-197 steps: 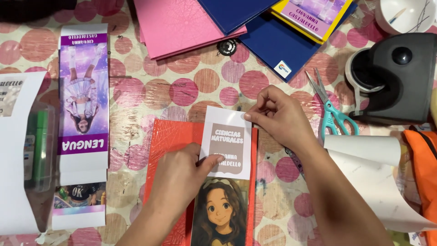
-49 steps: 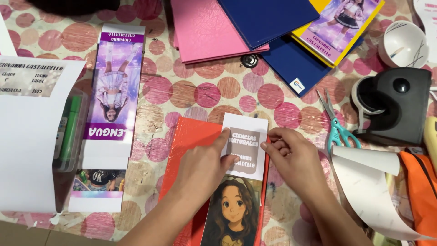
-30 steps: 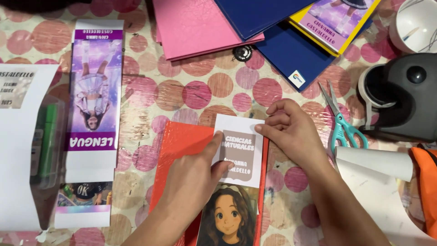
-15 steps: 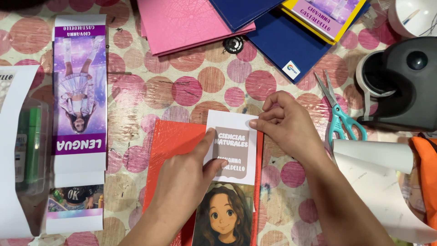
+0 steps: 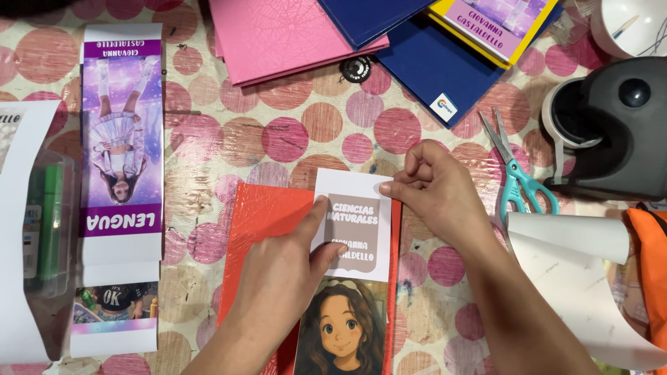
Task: Applying printed labels to the covers of notebooks and organizing them on a table
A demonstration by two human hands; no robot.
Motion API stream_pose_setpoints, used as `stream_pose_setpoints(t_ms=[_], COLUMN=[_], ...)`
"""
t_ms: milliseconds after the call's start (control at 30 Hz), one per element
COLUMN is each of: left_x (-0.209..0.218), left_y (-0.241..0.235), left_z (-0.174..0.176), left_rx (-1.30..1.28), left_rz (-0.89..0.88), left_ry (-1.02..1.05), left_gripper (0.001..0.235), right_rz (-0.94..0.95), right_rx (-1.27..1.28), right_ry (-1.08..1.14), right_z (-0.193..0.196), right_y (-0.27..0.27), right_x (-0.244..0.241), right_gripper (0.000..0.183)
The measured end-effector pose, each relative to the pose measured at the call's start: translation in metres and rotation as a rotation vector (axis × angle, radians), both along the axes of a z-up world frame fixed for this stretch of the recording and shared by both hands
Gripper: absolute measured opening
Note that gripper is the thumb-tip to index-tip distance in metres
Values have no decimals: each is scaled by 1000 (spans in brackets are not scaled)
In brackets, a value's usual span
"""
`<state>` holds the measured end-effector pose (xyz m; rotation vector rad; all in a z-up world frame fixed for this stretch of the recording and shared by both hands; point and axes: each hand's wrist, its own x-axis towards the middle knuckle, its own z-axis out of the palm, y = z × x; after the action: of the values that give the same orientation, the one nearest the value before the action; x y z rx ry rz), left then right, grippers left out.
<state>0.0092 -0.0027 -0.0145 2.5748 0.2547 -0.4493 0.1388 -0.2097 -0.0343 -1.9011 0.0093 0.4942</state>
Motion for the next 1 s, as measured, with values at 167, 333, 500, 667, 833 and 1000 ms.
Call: stream_pose_setpoints(t_ms=[167,333,500,667,833,1000], left_x=[-1,-1,0,1,1,1], left_y=[-1,-1,-2,-2,-2,-1], left_z=[-3,1,1,-1,2,1], left_rx=[20,9,13,20,21,11], left_rz=[-9,-3,-5,-4,-11,-9], left_ry=[-23,-25,8,0,14,18], left_gripper=[74,73,74,73,73,74], right_rz=[-13,-18,-8,31,99,196], right_rx=[13,8,-77,-203,-364,-425], right_ry=[11,12,15,13,-56,-185], right_z=[-2,3,10,30,38,34], right_y=[0,3,5,11,14,9], right_x=[0,-1,-2,-7,-12,-22], right_gripper=[44,43,43,41,38,32])
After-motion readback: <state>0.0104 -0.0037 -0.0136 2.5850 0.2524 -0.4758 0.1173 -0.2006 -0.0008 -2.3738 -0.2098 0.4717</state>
